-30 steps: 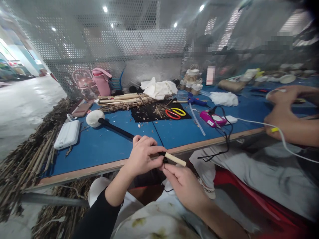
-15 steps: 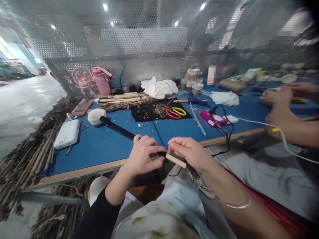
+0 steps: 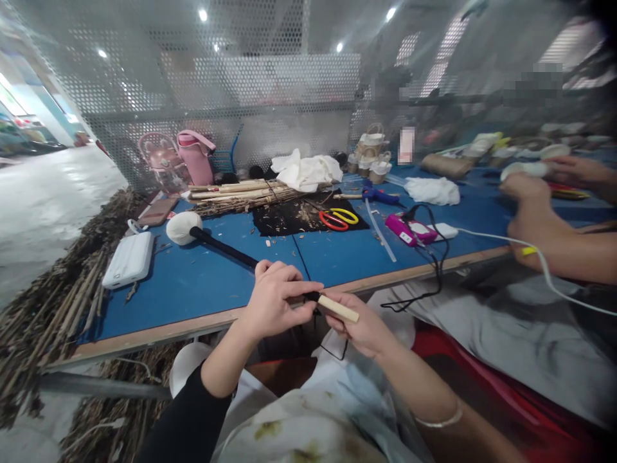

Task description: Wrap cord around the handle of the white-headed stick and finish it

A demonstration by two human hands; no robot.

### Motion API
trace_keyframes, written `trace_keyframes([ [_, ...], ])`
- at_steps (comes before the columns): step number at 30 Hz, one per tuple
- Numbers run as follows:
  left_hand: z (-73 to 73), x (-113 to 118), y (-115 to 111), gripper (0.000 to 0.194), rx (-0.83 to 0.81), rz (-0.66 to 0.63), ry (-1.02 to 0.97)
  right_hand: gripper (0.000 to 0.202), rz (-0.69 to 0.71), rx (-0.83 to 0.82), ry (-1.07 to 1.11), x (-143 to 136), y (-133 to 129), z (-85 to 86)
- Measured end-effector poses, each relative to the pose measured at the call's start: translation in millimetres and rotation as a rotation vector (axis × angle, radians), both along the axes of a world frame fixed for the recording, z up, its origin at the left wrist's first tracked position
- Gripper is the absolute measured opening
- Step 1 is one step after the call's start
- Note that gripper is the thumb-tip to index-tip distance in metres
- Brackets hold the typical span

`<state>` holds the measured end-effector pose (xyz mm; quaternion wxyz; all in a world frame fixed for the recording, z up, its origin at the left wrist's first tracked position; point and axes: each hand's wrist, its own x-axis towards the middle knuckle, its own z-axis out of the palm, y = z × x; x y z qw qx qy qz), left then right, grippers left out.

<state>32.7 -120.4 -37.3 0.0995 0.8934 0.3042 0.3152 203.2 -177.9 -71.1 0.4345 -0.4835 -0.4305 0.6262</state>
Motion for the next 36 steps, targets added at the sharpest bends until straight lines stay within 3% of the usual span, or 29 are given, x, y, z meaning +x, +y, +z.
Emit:
trace_keyframes([
  [3,0.9,-0.4,0.0,0.024,0.003,-0.005,0.021,0.022,-0.065,0.047,-0.072,-21.7,-10.4,-9.1],
  [6,1.5,0.0,0.0,0.022,0.002,-0.004,0.029,0.026,-0.090,0.186,-0.307,-35.8,-20.9,-6.4],
  [11,-0.4,1.8,-0.6,0.020,-0.002,0.028,0.013,0.027,0.011,0.406,-0.945,-29.9,-37.7,18.7],
  [14,-1.8,2.2,-0.6,0.019,0.011,0.021,0.019,0.030,0.070,0.482,-1.105,-22.5,-41.8,33.0],
  [23,13.3,5.2,15.8,0.024,0.062,-0.174,0.197,0.027,0.114,0.592,-1.264,-21.7,-37.0,38.9],
  [27,8.5,8.7,21.5,0.027,0.078,-0.227,0.183,0.026,0.081,0.608,-1.257,-20.1,-36.6,35.9],
  [33,5.0,8.3,19.7,0.023,0.075,-0.178,0.165,0.028,0.088,0.618,-1.241,-20.0,-34.7,30.6],
  [36,8.3,7.6,17.5,0.021,0.033,-0.112,0.164,0.029,0.090,0.615,-1.209,-18.4,-32.9,36.9],
])
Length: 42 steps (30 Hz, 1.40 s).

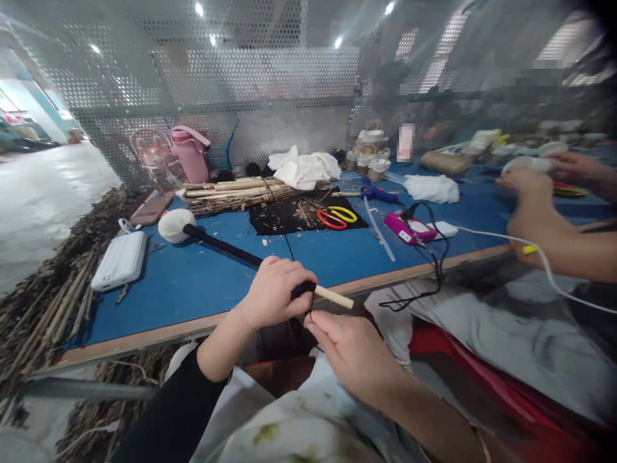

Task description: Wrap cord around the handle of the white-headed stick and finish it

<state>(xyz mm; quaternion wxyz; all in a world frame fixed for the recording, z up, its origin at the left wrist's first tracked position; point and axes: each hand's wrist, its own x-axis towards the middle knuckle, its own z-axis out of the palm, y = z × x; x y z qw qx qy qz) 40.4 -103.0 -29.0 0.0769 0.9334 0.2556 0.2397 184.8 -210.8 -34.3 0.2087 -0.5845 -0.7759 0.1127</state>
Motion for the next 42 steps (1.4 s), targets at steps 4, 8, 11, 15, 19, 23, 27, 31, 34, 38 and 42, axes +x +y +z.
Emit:
trace_keyframes([
  [4,1.2,-0.5,-1.1,0.019,-0.016,0.004,0.002,0.030,0.069,-0.029,0.093,12.8,14.3,23.1],
  [8,0.3,-1.7,-1.4,0.019,-0.016,0.010,-0.025,0.030,0.083,-0.147,0.374,33.9,47.3,36.7],
  [11,0.0,-2.9,-2.1,0.020,-0.026,0.010,-0.037,0.030,0.039,-0.277,0.616,43.7,69.7,27.0],
  [15,0.0,-4.8,-3.0,0.020,-0.035,-0.010,-0.070,0.032,-0.028,-0.401,0.850,42.1,77.3,6.6],
  [19,-0.7,-6.5,-3.1,0.022,-0.006,-0.009,-0.129,0.030,-0.114,-0.352,0.900,34.8,72.2,-0.8],
  [23,-3.0,-7.2,-2.5,0.028,0.087,-0.007,-0.186,0.028,-0.142,-0.329,0.910,31.4,70.8,-0.4],
  [27,-4.4,-7.0,-2.5,0.024,0.130,0.004,-0.215,0.028,-0.112,-0.259,0.825,33.0,69.8,-1.5],
  [31,-3.5,-6.2,-3.4,0.024,0.105,0.019,-0.229,0.031,-0.074,-0.228,0.871,32.1,61.0,-10.7],
  [34,-2.6,-5.5,-3.9,0.022,0.077,0.029,-0.232,0.029,-0.112,-0.214,0.836,22.6,49.1,-24.7],
  [38,-2.2,-4.8,-3.7,0.021,0.060,0.029,-0.213,0.035,-0.186,-0.161,0.766,1.7,32.0,-43.0],
  [42,-0.9,-4.9,-2.9,0.023,0.048,0.016,-0.164,0.031,-0.226,0.048,0.298,-9.4,16.3,-32.8],
])
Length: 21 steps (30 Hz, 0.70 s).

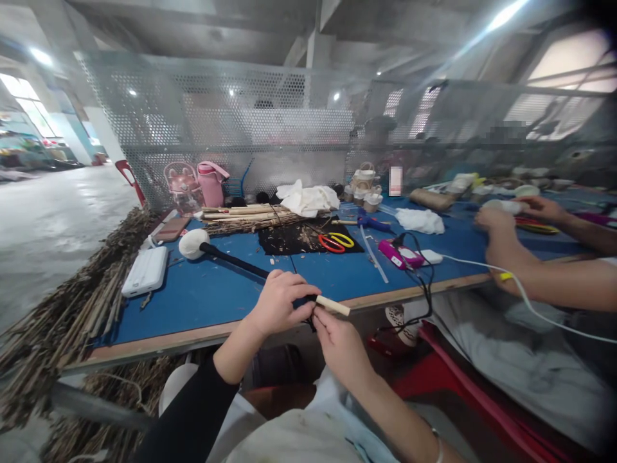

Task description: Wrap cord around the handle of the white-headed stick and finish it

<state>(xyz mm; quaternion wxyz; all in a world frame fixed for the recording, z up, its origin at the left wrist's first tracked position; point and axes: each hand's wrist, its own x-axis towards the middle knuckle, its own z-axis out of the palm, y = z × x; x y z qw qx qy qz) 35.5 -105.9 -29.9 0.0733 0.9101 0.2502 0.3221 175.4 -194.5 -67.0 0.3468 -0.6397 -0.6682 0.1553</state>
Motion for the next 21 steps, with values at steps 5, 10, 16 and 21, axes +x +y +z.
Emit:
trace_keyframes([
  [5,0.7,0.2,0.9,0.024,-0.004,-0.005,0.050,0.029,0.074,0.012,-0.350,8.2,-5.6,43.1],
  [10,0.8,1.7,0.8,0.024,-0.010,0.026,0.064,0.031,0.272,-0.110,-0.129,22.2,8.6,65.8],
  [16,1.0,1.5,0.7,0.023,-0.021,0.015,0.088,0.029,0.309,-0.237,-0.070,28.5,19.7,78.2],
  [21,-1.1,-0.1,1.6,0.022,0.000,0.007,0.098,0.026,0.262,-0.157,-0.081,36.1,38.4,77.2],
])
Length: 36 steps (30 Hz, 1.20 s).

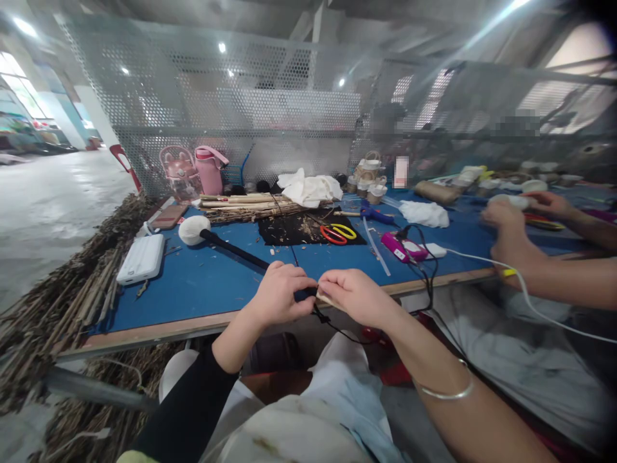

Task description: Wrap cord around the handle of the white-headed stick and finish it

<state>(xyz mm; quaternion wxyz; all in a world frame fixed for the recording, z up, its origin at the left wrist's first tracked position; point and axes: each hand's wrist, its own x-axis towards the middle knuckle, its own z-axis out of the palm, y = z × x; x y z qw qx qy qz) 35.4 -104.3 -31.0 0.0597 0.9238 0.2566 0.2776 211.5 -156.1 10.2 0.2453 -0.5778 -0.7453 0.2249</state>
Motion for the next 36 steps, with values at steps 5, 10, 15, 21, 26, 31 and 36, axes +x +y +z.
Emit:
trace_keyframes([
  [5,-1.3,-1.0,0.1,0.022,-0.008,-0.001,-0.071,0.027,-0.039,-0.183,0.240,10.2,17.8,-23.8],
  [10,-2.7,-2.7,-0.3,0.024,0.030,-0.002,-0.138,0.034,-0.014,-0.241,0.454,14.6,16.6,-40.0],
  [15,-3.8,-2.9,0.8,0.022,0.067,0.004,-0.146,0.034,-0.106,-0.149,0.595,2.9,-1.4,-59.1],
  [21,-1.5,-4.9,1.6,0.021,0.013,-0.006,-0.070,0.033,-0.143,0.077,0.116,-30.2,-43.7,-77.4],
  [26,2.4,-9.8,-0.1,0.022,-0.049,-0.070,0.053,0.023,-0.039,0.183,-0.382,-30.8,-51.2,-35.7],
  [31,3.8,-11.3,-1.7,0.020,-0.060,-0.064,0.083,0.026,0.047,0.176,-0.288,-15.5,-13.9,-3.9],
  [36,1.9,-13.6,-1.4,0.022,-0.085,-0.065,-0.001,0.020,0.025,0.117,0.008,1.6,10.9,-13.3],
])
